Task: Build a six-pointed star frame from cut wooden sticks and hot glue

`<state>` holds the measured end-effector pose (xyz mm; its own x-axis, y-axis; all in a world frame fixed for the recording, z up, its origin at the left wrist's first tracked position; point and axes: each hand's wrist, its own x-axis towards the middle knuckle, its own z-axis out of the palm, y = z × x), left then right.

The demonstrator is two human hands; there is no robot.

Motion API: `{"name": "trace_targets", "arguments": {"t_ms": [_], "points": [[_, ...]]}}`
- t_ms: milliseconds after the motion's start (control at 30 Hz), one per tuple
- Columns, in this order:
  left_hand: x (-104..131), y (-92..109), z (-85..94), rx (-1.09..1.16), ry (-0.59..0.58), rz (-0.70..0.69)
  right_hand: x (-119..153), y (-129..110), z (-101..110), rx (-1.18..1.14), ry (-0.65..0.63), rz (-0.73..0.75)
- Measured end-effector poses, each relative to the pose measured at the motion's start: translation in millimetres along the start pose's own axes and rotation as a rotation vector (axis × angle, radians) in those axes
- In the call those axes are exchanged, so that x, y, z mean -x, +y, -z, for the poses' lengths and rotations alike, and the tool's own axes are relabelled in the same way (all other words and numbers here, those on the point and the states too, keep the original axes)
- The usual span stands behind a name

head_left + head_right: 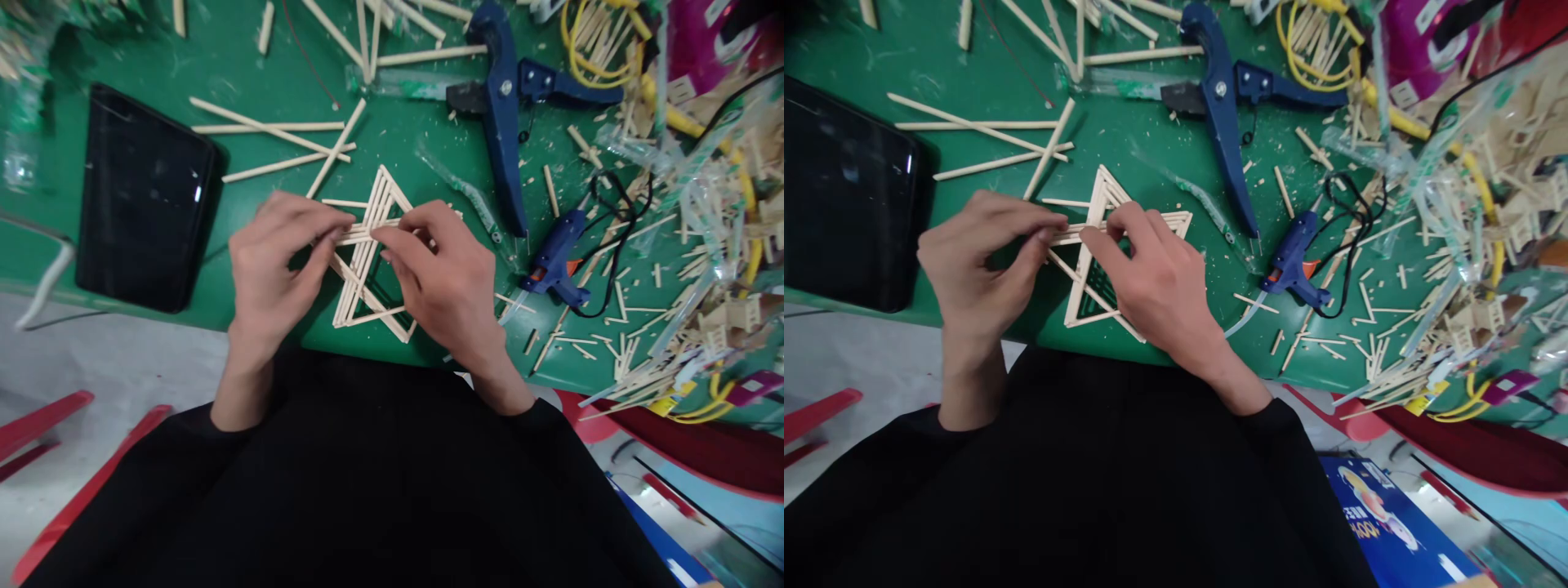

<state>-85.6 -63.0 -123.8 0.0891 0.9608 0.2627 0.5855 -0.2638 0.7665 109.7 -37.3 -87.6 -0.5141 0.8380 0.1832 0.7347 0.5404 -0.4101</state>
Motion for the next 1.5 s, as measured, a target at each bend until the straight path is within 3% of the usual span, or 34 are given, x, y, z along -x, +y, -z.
{"name": "trace_targets", "arguments": {"t_ms": [233,467,567,800,1000,1167,1333,1500], "points": [[1,6,-0.7,0.002,-0.041,0.006,-23,15,4,-0.034,-0.209,0.116],[2,15,1.8,-0.046,-0.103,0.048,-61,9,26,0.112,-0.577,0.398],[2,13,1.9,-0.045,-0.12,0.057,-66,10,26,0.072,-0.636,0.435],[1,13,-2.0,-0.032,-0.074,0.03,-44,23,8,-0.067,-0.491,0.303],[-3,23,-2.2,-0.047,-0.103,0.108,-25,37,0,-0.063,-0.305,0.347],[-3,26,-1.1,-0.008,-0.099,0.149,-21,42,11,-0.085,-0.107,0.419],[-9,23,1.7,0.019,-0.112,0.118,-18,38,28,-0.273,0.07,0.253],[-17,21,10.5,0.079,-0.063,0.135,-9,42,27,-0.563,0.284,0.205]]}}
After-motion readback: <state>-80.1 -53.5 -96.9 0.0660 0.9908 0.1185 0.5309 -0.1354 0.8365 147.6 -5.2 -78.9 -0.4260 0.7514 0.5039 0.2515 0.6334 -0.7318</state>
